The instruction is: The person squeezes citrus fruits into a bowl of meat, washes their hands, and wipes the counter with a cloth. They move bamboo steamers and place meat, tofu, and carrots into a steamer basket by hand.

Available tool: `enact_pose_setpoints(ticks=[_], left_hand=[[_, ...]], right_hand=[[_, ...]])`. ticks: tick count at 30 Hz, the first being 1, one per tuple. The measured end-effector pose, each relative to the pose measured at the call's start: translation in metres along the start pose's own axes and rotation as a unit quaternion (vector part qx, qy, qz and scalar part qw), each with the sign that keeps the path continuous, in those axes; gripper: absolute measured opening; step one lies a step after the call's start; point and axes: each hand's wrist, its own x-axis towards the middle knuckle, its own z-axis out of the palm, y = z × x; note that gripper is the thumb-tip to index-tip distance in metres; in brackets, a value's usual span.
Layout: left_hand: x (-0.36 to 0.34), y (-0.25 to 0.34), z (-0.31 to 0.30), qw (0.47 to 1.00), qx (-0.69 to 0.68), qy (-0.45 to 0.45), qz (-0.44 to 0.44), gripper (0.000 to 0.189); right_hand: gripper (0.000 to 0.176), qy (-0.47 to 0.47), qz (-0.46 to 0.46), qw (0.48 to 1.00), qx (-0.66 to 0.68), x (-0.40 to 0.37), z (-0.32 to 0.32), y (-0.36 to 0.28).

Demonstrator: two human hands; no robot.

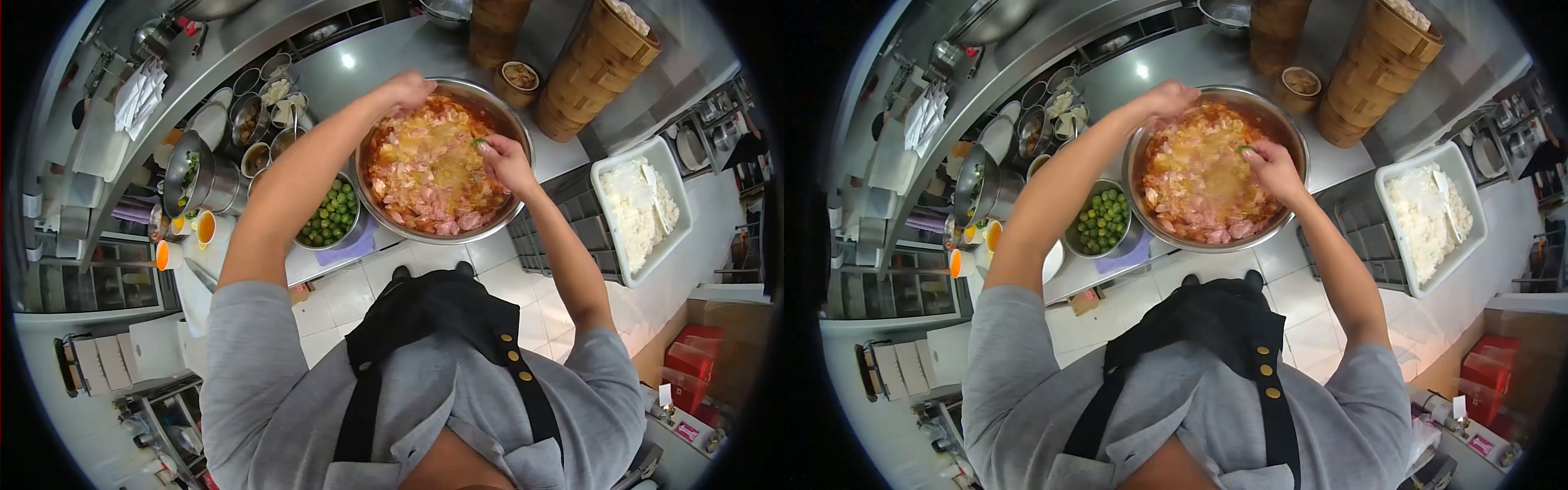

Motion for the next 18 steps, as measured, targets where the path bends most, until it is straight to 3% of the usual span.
enact_pose_setpoints(ticks=[2, 3, 6, 8, 10, 11, 12, 13, 14, 15, 16, 17, 18], left_hand=[[0.005, 0.003, -0.003, 0.997, 0.078, 0.008, 0.011, 0.040], [0.003, 0.008, -0.004, 0.990, 0.140, 0.010, 0.023, 0.042], [-0.012, 0.022, -0.006, 0.969, 0.238, 0.034, 0.058, 0.047], [-0.014, 0.022, -0.005, 0.957, 0.272, 0.056, 0.081, 0.048], [-0.003, 0.006, -0.003, 0.862, 0.437, 0.069, 0.247, 0.039], [0.002, -0.003, 0.003, 0.842, 0.472, 0.045, 0.256, 0.033], [0.010, -0.020, 0.013, 0.823, 0.505, 0.024, 0.259, 0.027], [0.019, -0.051, 0.026, 0.882, 0.349, 0.062, 0.311, 0.020], [0.032, -0.074, 0.037, 0.923, 0.276, 0.088, 0.254, 0.016], [0.005, -0.058, 0.035, 0.929, 0.317, 0.090, 0.166, 0.013], [0.013, -0.066, 0.044, 0.968, 0.227, 0.083, 0.075, 0.016], [0.019, -0.077, 0.049, 0.921, 0.357, 0.016, 0.156, 0.017], [0.008, -0.088, 0.065, 0.962, 0.009, 0.145, 0.233, 0.018]], right_hand=[[0.019, 0.005, 0.041, 0.999, -0.034, -0.005, -0.003, 0.004], [0.020, 0.049, -0.016, 0.992, -0.116, -0.002, -0.002, 0.006], [0.021, 0.108, -0.075, 0.974, -0.184, 0.003, -0.008, -0.010], [0.019, 0.121, -0.074, 0.966, -0.214, 0.002, -0.006, -0.036], [0.019, 0.133, -0.197, 0.947, -0.218, 0.008, -0.001, -0.045], [0.018, 0.118, -0.224, 0.908, -0.333, 0.016, -0.004, -0.035], [0.019, 0.123, -0.185, 0.907, -0.358, 0.022, -0.006, -0.021], [0.019, 0.119, -0.158, 0.903, -0.381, 0.032, -0.004, -0.014], [0.019, 0.108, -0.158, 0.945, -0.264, 0.044, 0.004, -0.017], [0.019, 0.084, -0.011, 0.990, -0.117, 0.057, 0.021, -0.033], [0.018, 0.051, 0.016, 0.999, 0.011, 0.060, 0.052, -0.063], [0.019, -0.013, 0.010, 0.999, 0.045, 0.067, 0.089, -0.090], [0.019, -0.068, 0.008, 0.995, 0.076, 0.071, 0.128, -0.113]])
